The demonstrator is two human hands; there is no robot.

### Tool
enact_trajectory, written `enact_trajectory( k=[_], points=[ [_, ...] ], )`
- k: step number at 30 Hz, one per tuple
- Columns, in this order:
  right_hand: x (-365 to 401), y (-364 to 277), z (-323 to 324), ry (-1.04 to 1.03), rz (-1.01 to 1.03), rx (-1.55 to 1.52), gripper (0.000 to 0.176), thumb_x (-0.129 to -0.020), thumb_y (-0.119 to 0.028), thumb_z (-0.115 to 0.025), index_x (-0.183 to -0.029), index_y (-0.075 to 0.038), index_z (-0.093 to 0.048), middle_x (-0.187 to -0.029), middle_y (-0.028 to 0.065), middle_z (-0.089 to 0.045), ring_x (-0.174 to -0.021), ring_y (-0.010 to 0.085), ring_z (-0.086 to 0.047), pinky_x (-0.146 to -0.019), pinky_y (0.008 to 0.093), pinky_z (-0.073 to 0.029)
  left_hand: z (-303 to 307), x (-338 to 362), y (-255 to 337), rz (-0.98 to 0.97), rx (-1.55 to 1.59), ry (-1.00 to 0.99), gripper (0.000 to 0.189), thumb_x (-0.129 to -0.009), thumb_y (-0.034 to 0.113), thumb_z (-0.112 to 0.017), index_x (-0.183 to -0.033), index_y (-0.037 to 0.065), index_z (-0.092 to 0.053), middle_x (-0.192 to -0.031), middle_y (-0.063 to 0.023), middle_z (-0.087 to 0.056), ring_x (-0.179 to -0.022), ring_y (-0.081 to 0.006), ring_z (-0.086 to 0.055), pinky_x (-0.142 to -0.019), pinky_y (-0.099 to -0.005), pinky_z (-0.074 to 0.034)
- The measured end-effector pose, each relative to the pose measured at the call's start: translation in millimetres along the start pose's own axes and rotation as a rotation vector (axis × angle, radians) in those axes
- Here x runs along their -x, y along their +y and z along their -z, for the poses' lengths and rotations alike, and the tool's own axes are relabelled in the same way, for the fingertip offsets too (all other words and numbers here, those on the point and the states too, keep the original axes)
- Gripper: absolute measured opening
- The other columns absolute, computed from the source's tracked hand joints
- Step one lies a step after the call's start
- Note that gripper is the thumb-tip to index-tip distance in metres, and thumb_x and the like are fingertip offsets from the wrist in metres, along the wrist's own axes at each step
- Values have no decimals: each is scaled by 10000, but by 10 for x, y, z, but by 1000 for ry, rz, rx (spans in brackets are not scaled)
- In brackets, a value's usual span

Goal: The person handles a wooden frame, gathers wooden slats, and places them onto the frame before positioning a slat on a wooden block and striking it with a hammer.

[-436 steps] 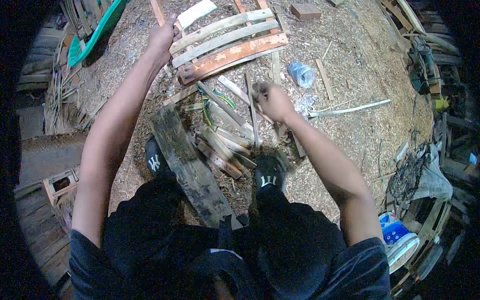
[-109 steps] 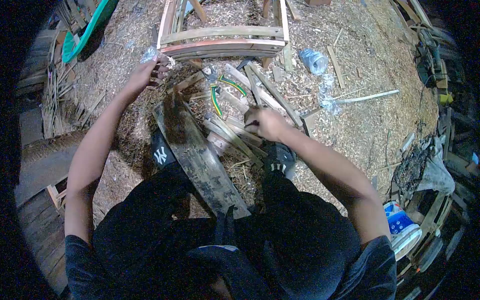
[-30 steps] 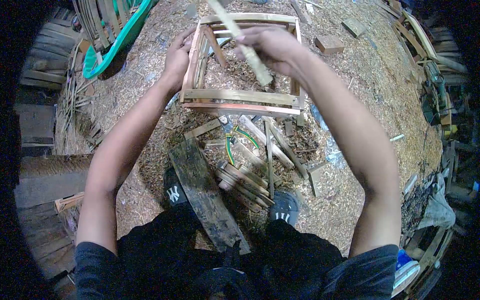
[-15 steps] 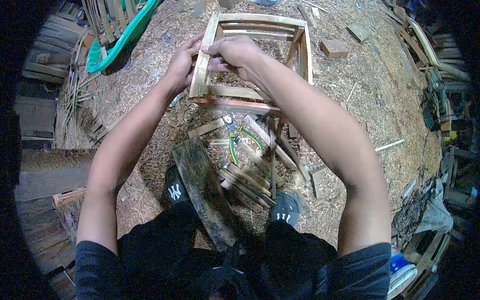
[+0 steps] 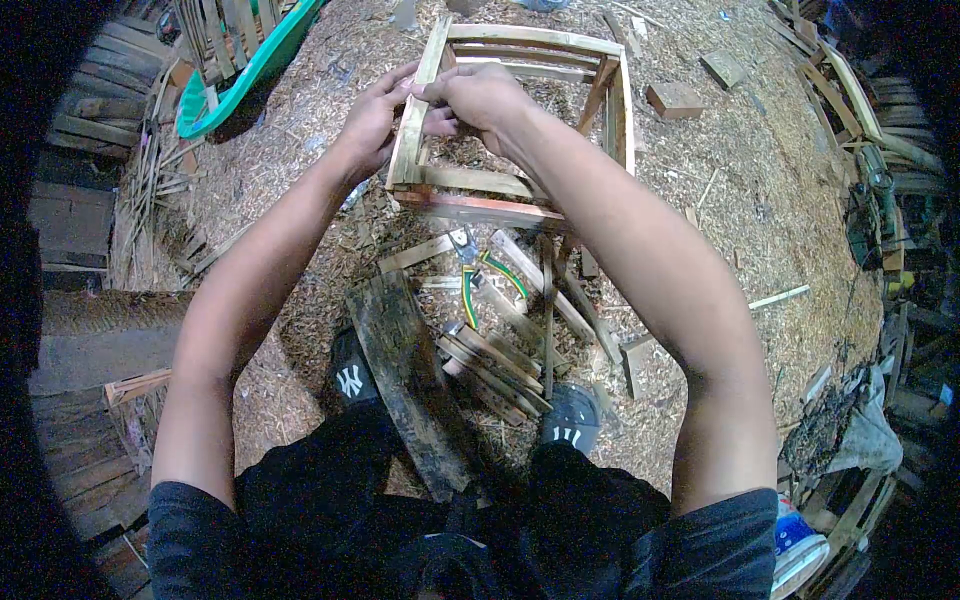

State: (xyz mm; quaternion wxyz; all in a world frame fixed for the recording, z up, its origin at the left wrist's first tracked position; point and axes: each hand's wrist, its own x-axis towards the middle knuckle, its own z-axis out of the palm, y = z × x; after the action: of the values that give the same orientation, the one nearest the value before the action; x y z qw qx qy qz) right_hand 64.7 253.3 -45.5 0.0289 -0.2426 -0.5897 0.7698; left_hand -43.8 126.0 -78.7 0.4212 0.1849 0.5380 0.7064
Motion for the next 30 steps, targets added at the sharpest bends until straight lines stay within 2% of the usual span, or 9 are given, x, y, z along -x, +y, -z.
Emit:
enact_trajectory(
  k=[3, 5, 13, 17, 20, 24, 27, 29, 30],
  points=[
    [-15, -5, 4, 18, 0, -25, 131, -953, -90, -686, -1002, 24, -644, -825, 64, -648, -650, 120, -633, -573, 234, -544, 41, -54, -33, -30, -26, -2, 425, -1080, 114, -371, -1493, 17, -375, -1252, -245, -602, -938, -310, -726, -790, -382, -658],
    [-33, 12, 2, 47, 27, -56, 200, -888, -57, -760, -980, 69, -636, -831, 127, -670, -639, 161, -652, -500, 256, -545, 59, -55, -41, -28, -27, -4, 425, -1079, 114, -371, -1493, 17, -376, -1254, -244, -601, -932, -307, -726, -786, -383, -658],
    [-71, 167, -6, 36, 14, -31, 269, -907, -106, -756, -1045, 71, -608, -878, 146, -681, -681, 206, -697, -555, 315, -622, 116, -47, -54, -43, -64, 13, 434, -1075, 123, -391, -1496, 20, -373, -1265, -226, -602, -981, -277, -710, -808, -367, -648],
    [-5, 174, -51, 16, 30, -7, 309, -914, -128, -753, -1067, 87, -592, -882, 158, -679, -659, 212, -696, -561, 332, -628, 177, -51, -89, -35, -26, -13, 468, -1057, 163, -477, -1493, 26, -378, -1286, -215, -591, -1061, -255, -678, -854, -362, -625],
    [68, 156, -104, 24, 21, 75, 253, -946, -182, -723, -1053, 25, -624, -860, 86, -658, -671, 134, -663, -584, 276, -611, 217, -24, -85, -59, -56, -38, 513, -1032, 174, -551, -1492, 27, -377, -1289, -198, -588, -1088, -242, -659, -876, -354, -609],
    [31, 203, -85, 14, 39, 118, 264, -941, -200, -732, -1051, 16, -628, -856, 83, -658, -669, 136, -664, -560, 276, -600, 257, 20, -72, -21, -90, -82, 517, -1033, 189, -560, -1491, 35, -378, -1310, -160, -572, -1141, -226, -626, -905, -352, -585],
    [-5, 242, -68, -8, 54, 109, 267, -940, -211, -735, -1051, 7, -628, -856, 82, -658, -657, 138, -664, -542, 274, -587, 249, 39, -63, -37, -99, -69, 562, -1007, 161, -609, -1493, 21, -365, -1279, -168, -592, -1089, -231, -649, -896, -344, -588],
    [-29, 263, -54, -24, 100, 98, 380, -929, -158, -740, -1133, 113, -570, -862, 168, -680, -647, 212, -701, -529, 326, -620, 239, 48, -56, -34, -93, -65, 560, -1009, 159, -604, -1495, 20, -363, -1281, -170, -591, -1086, -230, -650, -889, -343, -590],
    [-9, 249, -61, -24, 99, 99, 380, -929, -158, -740, -1133, 113, -570, -862, 168, -680, -647, 212, -701, -529, 326, -620, 247, 41, -63, -33, -87, -62, 558, -1011, 157, -600, -1497, 20, -361, -1282, -173, -590, -1084, -230, -651, -881, -342, -591]
  ],
)
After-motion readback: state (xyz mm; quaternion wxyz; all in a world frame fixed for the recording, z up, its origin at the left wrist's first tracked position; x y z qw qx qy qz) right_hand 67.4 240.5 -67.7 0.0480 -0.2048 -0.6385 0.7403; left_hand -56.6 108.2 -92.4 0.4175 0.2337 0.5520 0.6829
